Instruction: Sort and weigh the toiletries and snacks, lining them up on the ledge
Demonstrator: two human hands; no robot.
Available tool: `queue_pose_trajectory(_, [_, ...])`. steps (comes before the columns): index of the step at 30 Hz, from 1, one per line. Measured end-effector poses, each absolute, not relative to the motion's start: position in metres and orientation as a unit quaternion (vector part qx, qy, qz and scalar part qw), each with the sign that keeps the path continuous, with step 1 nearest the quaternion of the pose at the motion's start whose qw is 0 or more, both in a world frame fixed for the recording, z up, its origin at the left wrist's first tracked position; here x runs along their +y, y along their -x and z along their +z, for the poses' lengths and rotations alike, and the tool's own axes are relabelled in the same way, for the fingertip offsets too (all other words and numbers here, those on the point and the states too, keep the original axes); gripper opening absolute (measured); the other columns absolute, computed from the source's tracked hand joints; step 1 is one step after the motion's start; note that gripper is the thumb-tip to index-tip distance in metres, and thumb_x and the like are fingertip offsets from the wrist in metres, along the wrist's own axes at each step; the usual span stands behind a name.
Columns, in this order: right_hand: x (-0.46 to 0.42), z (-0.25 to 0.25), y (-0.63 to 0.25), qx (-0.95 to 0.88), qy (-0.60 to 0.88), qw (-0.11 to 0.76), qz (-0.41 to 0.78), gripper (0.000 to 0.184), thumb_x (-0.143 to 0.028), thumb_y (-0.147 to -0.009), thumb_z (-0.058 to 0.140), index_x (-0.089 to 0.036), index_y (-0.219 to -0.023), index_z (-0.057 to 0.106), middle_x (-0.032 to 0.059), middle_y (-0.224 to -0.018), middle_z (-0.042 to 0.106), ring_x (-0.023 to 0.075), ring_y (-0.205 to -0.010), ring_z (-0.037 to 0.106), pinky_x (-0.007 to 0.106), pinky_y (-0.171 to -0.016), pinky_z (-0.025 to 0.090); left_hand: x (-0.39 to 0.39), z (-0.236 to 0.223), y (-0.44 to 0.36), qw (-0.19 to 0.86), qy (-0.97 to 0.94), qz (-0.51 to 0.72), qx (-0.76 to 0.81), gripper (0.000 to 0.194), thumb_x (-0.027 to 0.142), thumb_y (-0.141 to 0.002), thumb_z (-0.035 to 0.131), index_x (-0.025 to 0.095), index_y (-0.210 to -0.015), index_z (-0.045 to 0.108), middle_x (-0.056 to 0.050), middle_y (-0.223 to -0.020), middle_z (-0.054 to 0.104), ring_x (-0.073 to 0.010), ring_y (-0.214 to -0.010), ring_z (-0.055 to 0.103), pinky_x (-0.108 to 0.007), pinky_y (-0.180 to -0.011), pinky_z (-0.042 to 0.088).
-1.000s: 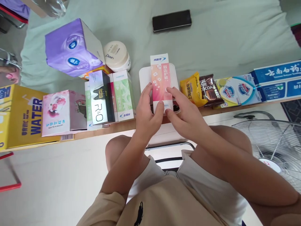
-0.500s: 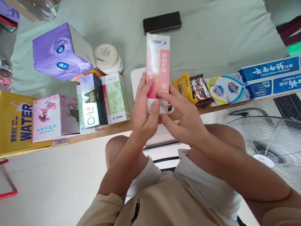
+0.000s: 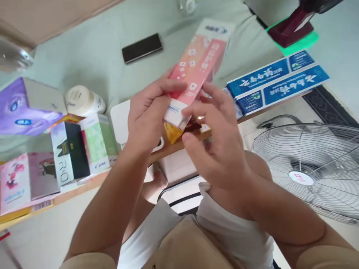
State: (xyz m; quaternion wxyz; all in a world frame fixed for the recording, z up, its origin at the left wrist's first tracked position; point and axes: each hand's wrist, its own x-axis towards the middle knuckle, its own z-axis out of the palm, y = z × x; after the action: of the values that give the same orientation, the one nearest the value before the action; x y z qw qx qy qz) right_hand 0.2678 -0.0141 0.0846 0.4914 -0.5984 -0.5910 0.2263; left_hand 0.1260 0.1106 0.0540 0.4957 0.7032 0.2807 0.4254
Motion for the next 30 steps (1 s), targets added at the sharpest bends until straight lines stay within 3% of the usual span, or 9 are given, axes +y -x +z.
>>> queue_pose_trajectory(4, [-0.01,0.076,-0.302,-0.56,0.648,0.485,0.175,0.026,-0.031,-0.095,0.055,-0.025,-0.118,0.065,0.0156,-0.159,0.045,0.0302,-0.162,0.037,0.059,-0.13,0.044,0.156,0.051,-0.198,0.504,-0.749,0.348,0.253,0.02,0.025,-0.094,0.062,0.028,-0.107,0.078,0.004,-0.133,0.077,-0.0259,-0.127,0.073,-0.043,-0.103,0.068])
queue_pose_trajectory(8, [-0.003,0.062,-0.339,-0.519,0.713,0.457,0.115,0.032,-0.036,-0.098,0.053,-0.023,-0.125,0.062,0.0179,-0.158,0.047,0.0338,-0.162,0.036,0.064,-0.127,0.041,0.182,0.042,-0.269,0.542,-0.753,0.298,0.225,0.023,0.016,-0.093,0.06,0.024,-0.108,0.076,-0.003,-0.125,0.079,-0.0267,-0.105,0.08,-0.045,-0.085,0.07])
queue_pose_trajectory(13, [0.0,0.049,-0.364,-0.511,0.769,0.362,0.127,0.036,-0.039,-0.096,0.057,-0.02,-0.126,0.064,0.0218,-0.166,0.039,0.042,-0.158,0.039,0.07,-0.124,0.038,0.196,0.038,-0.309,0.58,-0.744,0.232,0.236,0.022,0.001,-0.085,0.072,0.021,-0.085,0.08,-0.002,-0.104,0.081,-0.0356,-0.137,0.069,-0.054,-0.111,0.061])
queue_pose_trajectory(18, [-0.002,0.052,-0.366,-0.543,0.776,0.276,0.163,0.046,-0.044,-0.098,0.055,-0.019,-0.135,0.063,0.0261,-0.165,0.039,0.049,-0.158,0.036,0.075,-0.121,0.035,0.218,0.04,-0.314,0.723,-0.614,0.159,0.274,0.035,-0.008,-0.078,0.082,0.013,-0.106,0.076,-0.009,-0.112,0.082,-0.0355,-0.138,0.065,-0.076,-0.128,0.033])
queue_pose_trajectory(20, [-0.003,0.055,-0.365,-0.561,0.768,0.259,0.167,0.049,-0.046,-0.1,0.051,-0.016,-0.137,0.062,0.029,-0.164,0.04,0.0506,-0.157,0.037,0.076,-0.12,0.035,0.22,0.044,-0.314,0.774,-0.541,0.134,0.301,0.037,-0.009,-0.076,0.083,0.013,-0.105,0.075,-0.01,-0.105,0.082,-0.0384,-0.138,0.065,-0.078,-0.124,0.035])
queue_pose_trajectory(22, [-0.004,0.059,-0.364,-0.581,0.756,0.251,0.167,0.05,-0.045,-0.101,0.049,-0.014,-0.138,0.061,0.0293,-0.16,0.046,0.0494,-0.155,0.04,0.075,-0.12,0.035,0.217,0.048,-0.315,0.795,-0.506,0.116,0.314,0.031,-0.006,-0.077,0.084,0.013,-0.1,0.076,-0.005,-0.092,0.081,-0.0399,-0.126,0.073,-0.075,-0.115,0.051])
queue_pose_trajectory(25, [-0.005,0.063,-0.364,-0.599,0.741,0.249,0.172,0.046,-0.042,-0.102,0.047,-0.014,-0.135,0.062,0.0239,-0.14,0.06,0.0427,-0.139,0.054,0.067,-0.114,0.043,0.208,0.05,-0.316,0.756,-0.574,0.094,0.301,0.014,0.009,-0.081,0.087,0.016,-0.086,0.076,0.0,-0.083,0.078,-0.034,-0.101,0.083,-0.058,-0.095,0.068])
queue_pose_trajectory(27, [-0.006,0.065,-0.365,-0.61,0.734,0.24,0.177,0.039,-0.042,-0.102,0.046,-0.016,-0.123,0.065,0.018,-0.118,0.066,0.0369,-0.116,0.062,0.06,-0.098,0.05,0.204,0.049,-0.314,0.691,-0.663,0.093,0.273,0.012,0.023,-0.084,0.088,0.018,-0.083,0.077,0.002,-0.084,0.078,-0.0307,-0.094,0.084,-0.049,-0.084,0.071])
queue_pose_trajectory(30, [-0.009,0.067,-0.365,-0.624,0.728,0.222,0.178,0.032,-0.042,-0.102,0.046,-0.018,-0.109,0.066,0.0111,-0.097,0.062,0.0312,-0.093,0.059,0.052,-0.082,0.047,0.203,0.043,-0.309,0.587,-0.778,0.078,0.21,0.027,0.05,-0.094,0.077,0.023,-0.098,0.079,0.002,-0.091,0.079,-0.0317,-0.099,0.084,-0.046,-0.078,0.072])
